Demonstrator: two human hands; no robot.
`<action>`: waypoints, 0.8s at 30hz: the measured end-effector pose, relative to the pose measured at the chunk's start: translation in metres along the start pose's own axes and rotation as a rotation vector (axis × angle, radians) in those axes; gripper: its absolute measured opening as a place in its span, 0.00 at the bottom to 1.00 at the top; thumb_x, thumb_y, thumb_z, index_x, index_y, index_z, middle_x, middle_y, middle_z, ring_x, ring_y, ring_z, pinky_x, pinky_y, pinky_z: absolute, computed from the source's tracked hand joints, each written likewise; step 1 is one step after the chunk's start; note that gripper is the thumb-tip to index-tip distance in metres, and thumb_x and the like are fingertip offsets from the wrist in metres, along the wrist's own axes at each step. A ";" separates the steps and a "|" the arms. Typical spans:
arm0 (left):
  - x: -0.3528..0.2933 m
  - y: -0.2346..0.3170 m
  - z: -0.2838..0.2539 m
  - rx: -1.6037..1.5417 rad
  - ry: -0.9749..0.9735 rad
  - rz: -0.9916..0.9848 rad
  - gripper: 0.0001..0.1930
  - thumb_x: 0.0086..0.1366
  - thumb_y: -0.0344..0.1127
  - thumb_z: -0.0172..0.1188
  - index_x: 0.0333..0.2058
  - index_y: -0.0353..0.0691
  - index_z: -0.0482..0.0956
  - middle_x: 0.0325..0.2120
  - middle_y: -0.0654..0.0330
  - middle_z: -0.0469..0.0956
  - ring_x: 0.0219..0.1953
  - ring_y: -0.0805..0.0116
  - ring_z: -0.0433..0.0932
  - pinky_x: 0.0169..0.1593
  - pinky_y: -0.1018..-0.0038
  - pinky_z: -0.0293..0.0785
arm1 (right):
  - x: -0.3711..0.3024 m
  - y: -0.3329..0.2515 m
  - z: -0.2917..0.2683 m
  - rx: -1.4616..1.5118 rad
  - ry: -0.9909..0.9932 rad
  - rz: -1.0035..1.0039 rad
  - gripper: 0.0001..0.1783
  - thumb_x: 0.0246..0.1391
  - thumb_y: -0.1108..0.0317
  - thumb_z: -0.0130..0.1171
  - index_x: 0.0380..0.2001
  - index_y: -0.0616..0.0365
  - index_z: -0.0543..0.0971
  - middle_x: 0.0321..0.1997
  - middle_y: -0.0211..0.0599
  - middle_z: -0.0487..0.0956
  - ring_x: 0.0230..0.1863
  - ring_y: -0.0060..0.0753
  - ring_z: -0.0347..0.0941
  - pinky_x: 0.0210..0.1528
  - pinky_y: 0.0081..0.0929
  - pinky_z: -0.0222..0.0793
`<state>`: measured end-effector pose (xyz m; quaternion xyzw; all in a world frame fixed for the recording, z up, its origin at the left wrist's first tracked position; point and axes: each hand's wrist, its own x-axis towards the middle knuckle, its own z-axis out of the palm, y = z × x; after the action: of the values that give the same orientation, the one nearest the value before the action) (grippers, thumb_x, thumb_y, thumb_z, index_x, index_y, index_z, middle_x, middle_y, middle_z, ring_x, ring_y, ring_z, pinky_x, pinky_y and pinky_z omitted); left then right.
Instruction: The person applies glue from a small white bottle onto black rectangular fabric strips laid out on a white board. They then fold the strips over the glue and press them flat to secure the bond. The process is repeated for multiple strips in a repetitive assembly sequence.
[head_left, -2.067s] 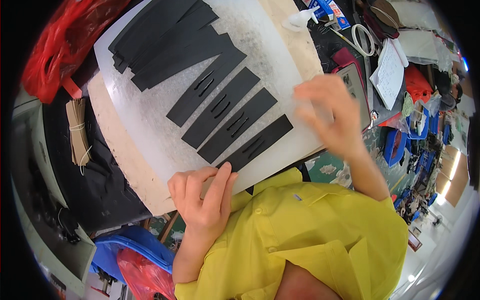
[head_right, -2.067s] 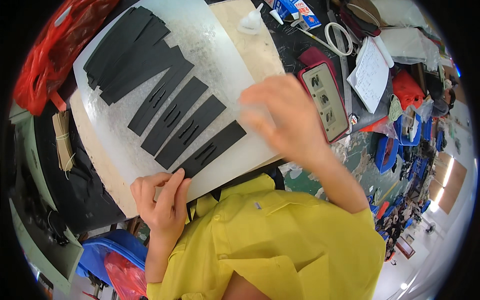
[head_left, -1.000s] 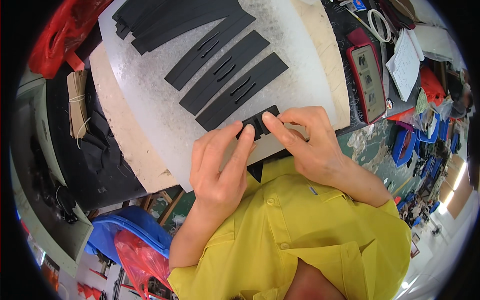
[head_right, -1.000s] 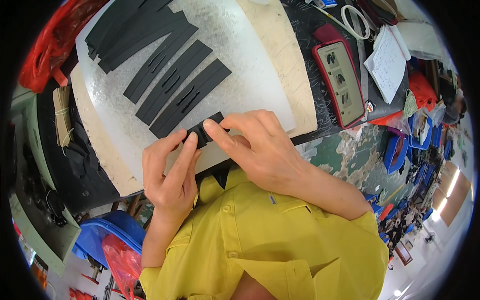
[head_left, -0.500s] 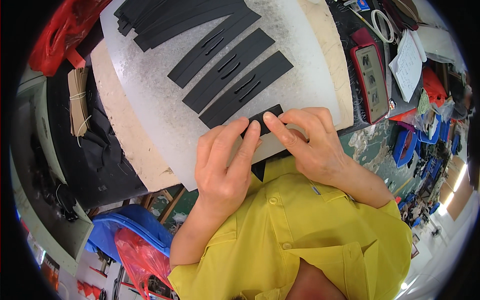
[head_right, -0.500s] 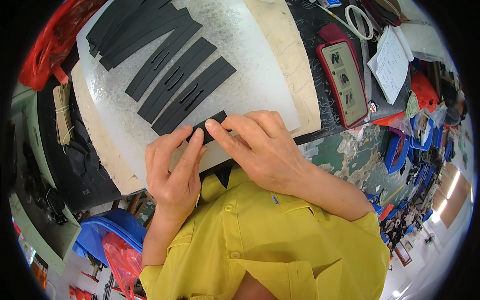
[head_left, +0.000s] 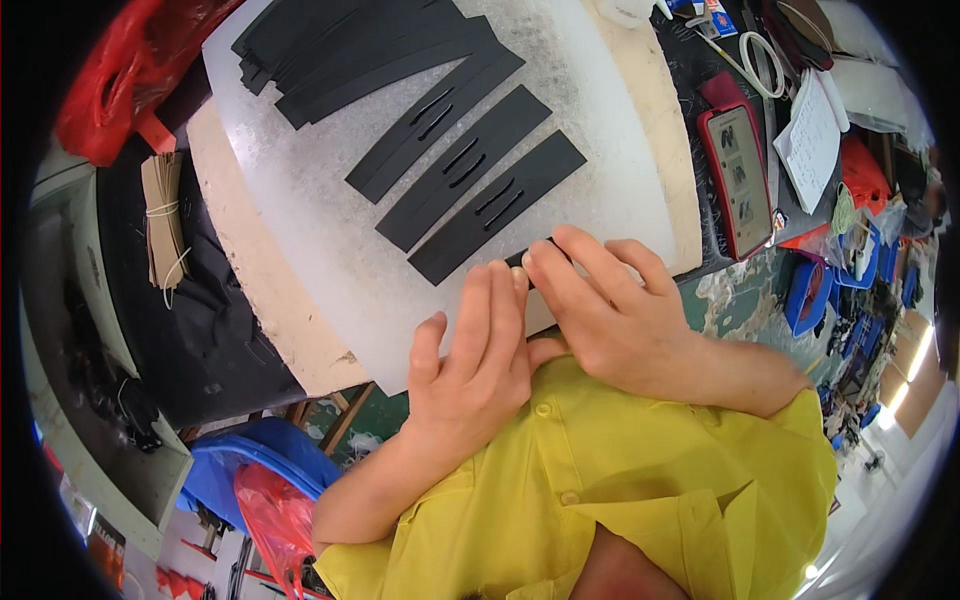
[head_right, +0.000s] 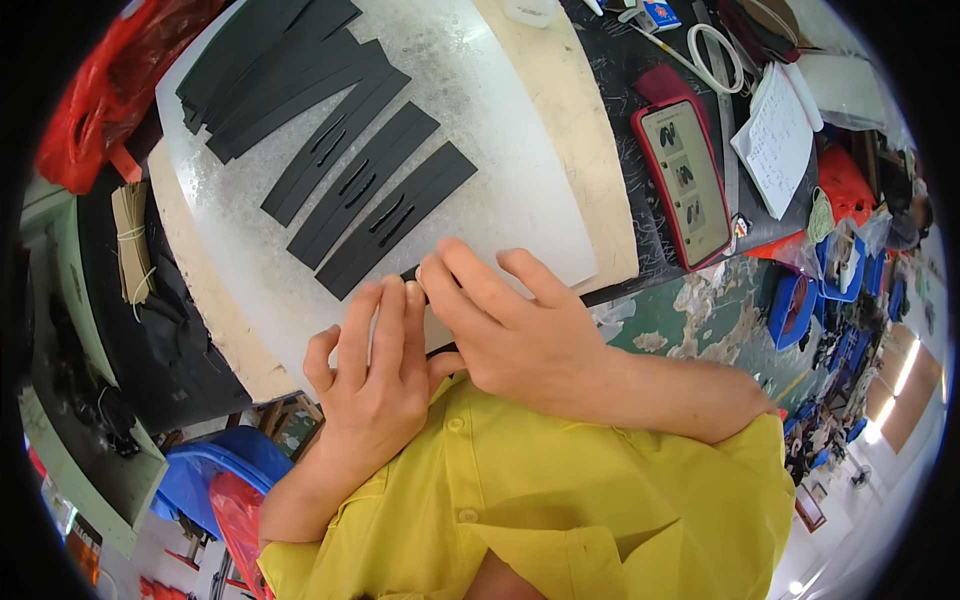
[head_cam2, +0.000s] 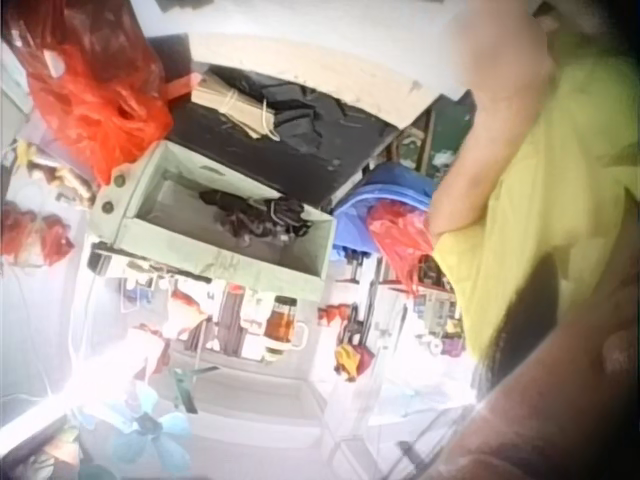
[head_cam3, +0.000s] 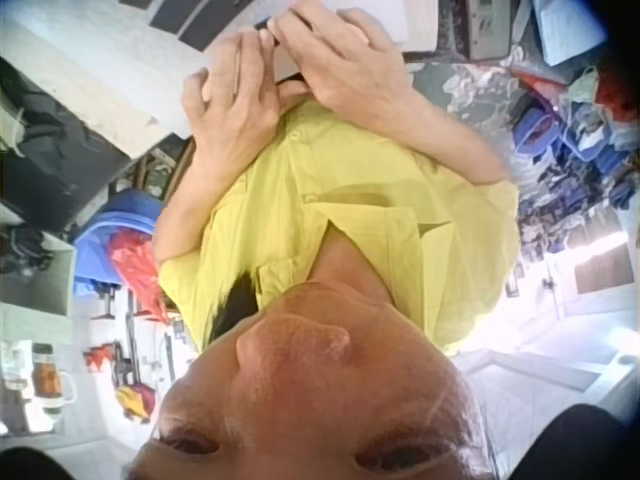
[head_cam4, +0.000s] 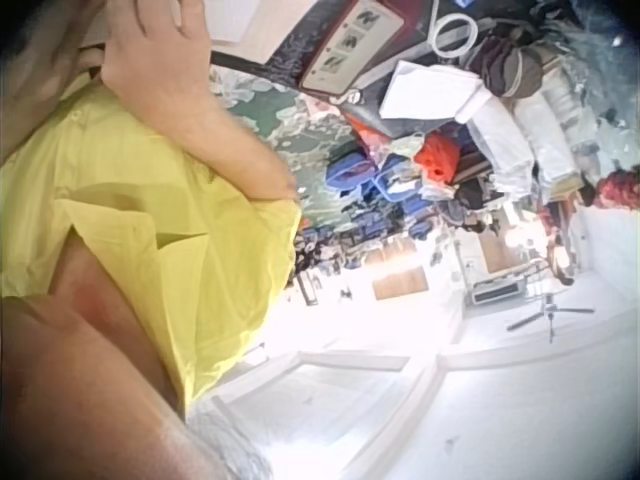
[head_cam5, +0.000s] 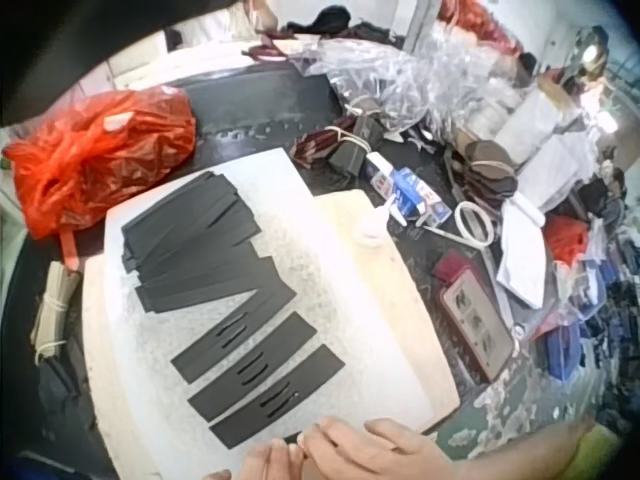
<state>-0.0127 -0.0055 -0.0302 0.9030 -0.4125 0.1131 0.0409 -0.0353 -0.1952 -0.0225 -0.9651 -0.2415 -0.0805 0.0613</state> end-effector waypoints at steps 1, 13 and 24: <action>0.005 -0.001 -0.004 -0.018 -0.003 -0.001 0.27 0.71 0.57 0.54 0.44 0.35 0.85 0.49 0.55 0.79 0.48 0.57 0.77 0.50 0.62 0.60 | 0.005 0.002 -0.007 0.005 -0.050 -0.020 0.20 0.51 0.64 0.61 0.48 0.56 0.82 0.55 0.34 0.76 0.56 0.36 0.71 0.50 0.34 0.64; 0.009 -0.047 0.009 -0.351 0.235 -0.473 0.16 0.50 0.36 0.76 0.39 0.47 0.86 0.34 0.67 0.79 0.32 0.68 0.70 0.45 0.68 0.57 | 0.045 0.062 0.013 0.380 0.238 0.224 0.16 0.46 0.77 0.67 0.41 0.54 0.83 0.43 0.31 0.81 0.46 0.37 0.75 0.50 0.34 0.64; 0.024 -0.030 0.008 -0.597 0.300 -0.517 0.10 0.51 0.24 0.72 0.32 0.41 0.82 0.28 0.63 0.78 0.29 0.65 0.74 0.37 0.70 0.64 | 0.047 0.045 -0.006 0.384 0.192 0.238 0.11 0.47 0.78 0.66 0.37 0.57 0.81 0.32 0.35 0.77 0.33 0.40 0.73 0.32 0.32 0.71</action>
<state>0.0259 -0.0049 -0.0313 0.8988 -0.1767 0.1047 0.3872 0.0265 -0.2142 -0.0112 -0.9454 -0.1300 -0.1166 0.2753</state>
